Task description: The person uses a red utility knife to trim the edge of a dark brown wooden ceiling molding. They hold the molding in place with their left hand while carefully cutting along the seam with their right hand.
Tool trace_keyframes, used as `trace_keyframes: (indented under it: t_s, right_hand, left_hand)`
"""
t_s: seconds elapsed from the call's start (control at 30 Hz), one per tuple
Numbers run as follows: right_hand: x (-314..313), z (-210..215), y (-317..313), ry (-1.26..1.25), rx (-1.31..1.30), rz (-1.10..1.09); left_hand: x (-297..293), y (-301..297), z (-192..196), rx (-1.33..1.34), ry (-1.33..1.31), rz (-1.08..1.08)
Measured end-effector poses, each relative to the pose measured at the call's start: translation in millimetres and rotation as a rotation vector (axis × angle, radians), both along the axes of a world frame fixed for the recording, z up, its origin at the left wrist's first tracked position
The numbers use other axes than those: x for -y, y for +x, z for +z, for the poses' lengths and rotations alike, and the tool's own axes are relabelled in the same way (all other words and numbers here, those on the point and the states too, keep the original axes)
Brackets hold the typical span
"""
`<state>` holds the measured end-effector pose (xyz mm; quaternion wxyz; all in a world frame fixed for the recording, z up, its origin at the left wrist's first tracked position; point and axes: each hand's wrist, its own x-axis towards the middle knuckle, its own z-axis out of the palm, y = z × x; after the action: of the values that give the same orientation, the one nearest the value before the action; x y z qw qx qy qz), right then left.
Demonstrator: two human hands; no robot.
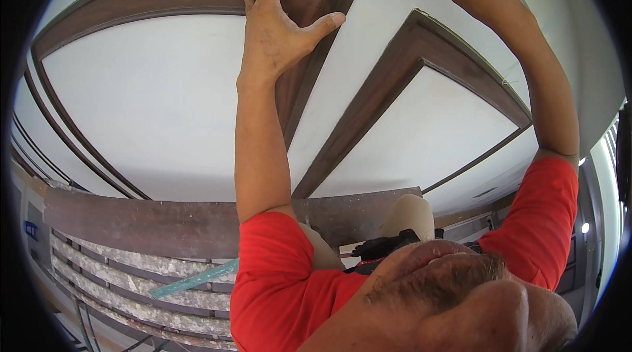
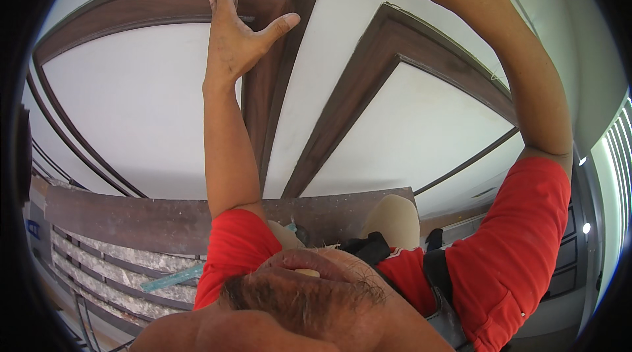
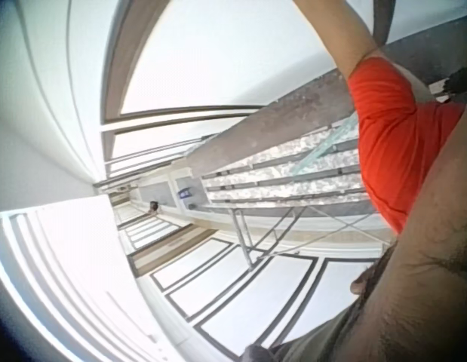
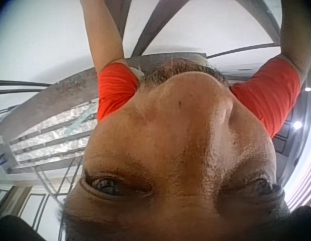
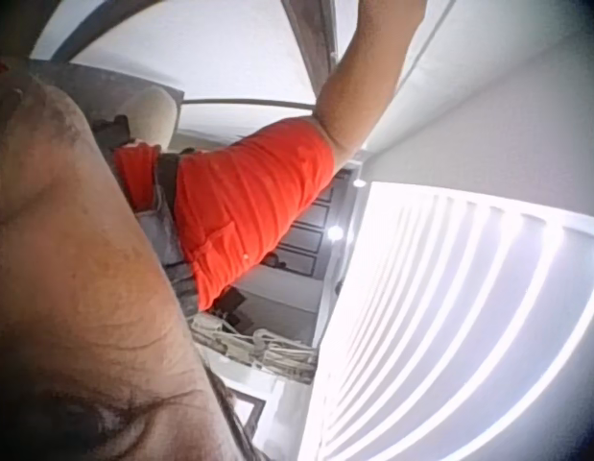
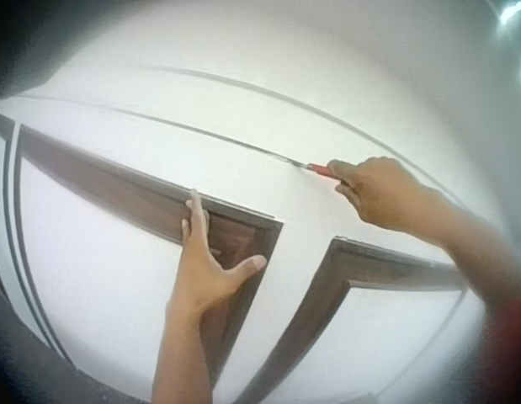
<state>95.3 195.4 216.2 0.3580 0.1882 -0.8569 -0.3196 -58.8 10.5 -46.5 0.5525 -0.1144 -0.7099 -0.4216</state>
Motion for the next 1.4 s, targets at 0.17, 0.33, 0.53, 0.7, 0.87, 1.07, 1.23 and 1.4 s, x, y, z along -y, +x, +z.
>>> trace_keyframes:
  t_s: [0.17, 0.33, 0.53, 0.7, 0.87, 1.07, 1.23, 1.4]
  right_hand:
    - [-26, 4, 4, -0.109, 0.026, -0.136]
    - [-17, 3, 20, -0.114, 0.082, -0.172]
    - [-56, 10, 16, -0.013, 0.037, -0.3]
    - [-42, 14, 29, 0.049, 0.043, -0.429]
    - [-84, 9, 12, 0.043, -0.125, -0.136]
    - [-42, 10, 16, -0.105, -0.044, 0.088]
    - [-5, 16, 6, -0.167, 0.082, 0.044]
    - [5, 11, 3, -0.175, 0.094, 0.204]
  left_hand:
    - [-4, 76, 68, 0.244, 0.186, -0.378]
    - [-3, 60, 50, 0.074, 0.119, -0.329]
    - [-3, 66, 58, 0.098, 0.149, -0.423]
    - [3, 62, 55, 0.121, 0.177, -0.5]
    - [3, 61, 57, 0.138, 0.17, -0.49]
    - [2, 61, 58, 0.117, 0.177, -0.503]
    - [3, 63, 59, 0.141, 0.195, -0.529]
    - [2, 60, 58, 0.174, 0.167, -0.487]
